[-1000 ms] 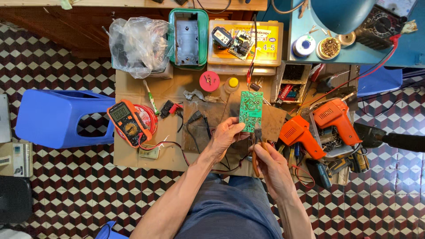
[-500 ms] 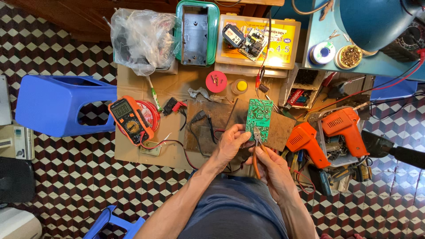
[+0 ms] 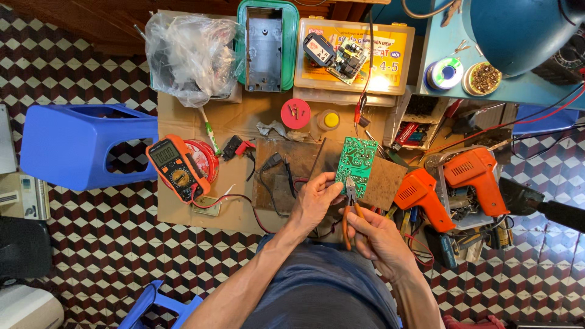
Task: The person works on a green circuit board at a cluttered electronics workbench. They use pliers to trim component leads, inspect a small cylindrical component under a desk lamp, and apply heat with an orange heat gun to the board. A multimeter and various tools are visible on the table.
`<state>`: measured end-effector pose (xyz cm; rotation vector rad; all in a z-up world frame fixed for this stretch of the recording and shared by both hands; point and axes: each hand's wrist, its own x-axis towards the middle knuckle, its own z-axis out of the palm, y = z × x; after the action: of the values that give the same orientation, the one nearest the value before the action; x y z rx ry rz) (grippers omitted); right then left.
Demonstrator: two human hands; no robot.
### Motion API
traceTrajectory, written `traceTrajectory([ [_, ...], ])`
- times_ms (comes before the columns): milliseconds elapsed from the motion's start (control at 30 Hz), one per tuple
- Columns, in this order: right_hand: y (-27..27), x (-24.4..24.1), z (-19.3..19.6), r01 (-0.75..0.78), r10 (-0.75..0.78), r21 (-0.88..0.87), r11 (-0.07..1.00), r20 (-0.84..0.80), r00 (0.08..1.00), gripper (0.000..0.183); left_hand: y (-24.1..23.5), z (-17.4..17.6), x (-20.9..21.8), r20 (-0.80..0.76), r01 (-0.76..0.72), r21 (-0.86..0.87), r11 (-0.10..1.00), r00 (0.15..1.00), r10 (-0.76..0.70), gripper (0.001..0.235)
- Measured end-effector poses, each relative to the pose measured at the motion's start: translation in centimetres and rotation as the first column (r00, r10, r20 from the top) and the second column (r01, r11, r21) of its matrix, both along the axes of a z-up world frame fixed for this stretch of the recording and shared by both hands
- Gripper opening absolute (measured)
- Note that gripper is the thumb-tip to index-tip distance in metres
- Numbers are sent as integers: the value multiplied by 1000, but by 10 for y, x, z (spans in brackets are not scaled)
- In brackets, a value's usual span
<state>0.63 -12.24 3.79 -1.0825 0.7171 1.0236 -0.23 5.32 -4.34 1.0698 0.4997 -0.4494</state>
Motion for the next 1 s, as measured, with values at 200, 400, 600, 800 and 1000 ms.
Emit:
traceTrajectory([
  [200, -2, -7, 4, 93, -99, 70, 993, 78, 992, 25, -4, -1, 0, 65, -74, -18, 997, 995, 75, 38],
  [400, -14, -17, 12, 330, -361, 174, 928, 194, 912, 28, 12, 34, -3, 138, -58, 243, 968, 990, 25, 42],
  [600, -14, -20, 10, 351, -366, 105, 931, 288, 885, 22, 7, 111, -23, 41, 267, 391, 881, 951, -306, 38],
  [800, -24, -25, 15, 316, -336, 116, 942, 306, 890, 22, 5, 135, -17, 91, 430, 403, 808, 860, -503, 46],
  [1000, -37, -40, 15, 258, -309, 196, 946, 306, 901, 22, 5, 118, -33, 186, 479, 194, 856, 839, -512, 46],
])
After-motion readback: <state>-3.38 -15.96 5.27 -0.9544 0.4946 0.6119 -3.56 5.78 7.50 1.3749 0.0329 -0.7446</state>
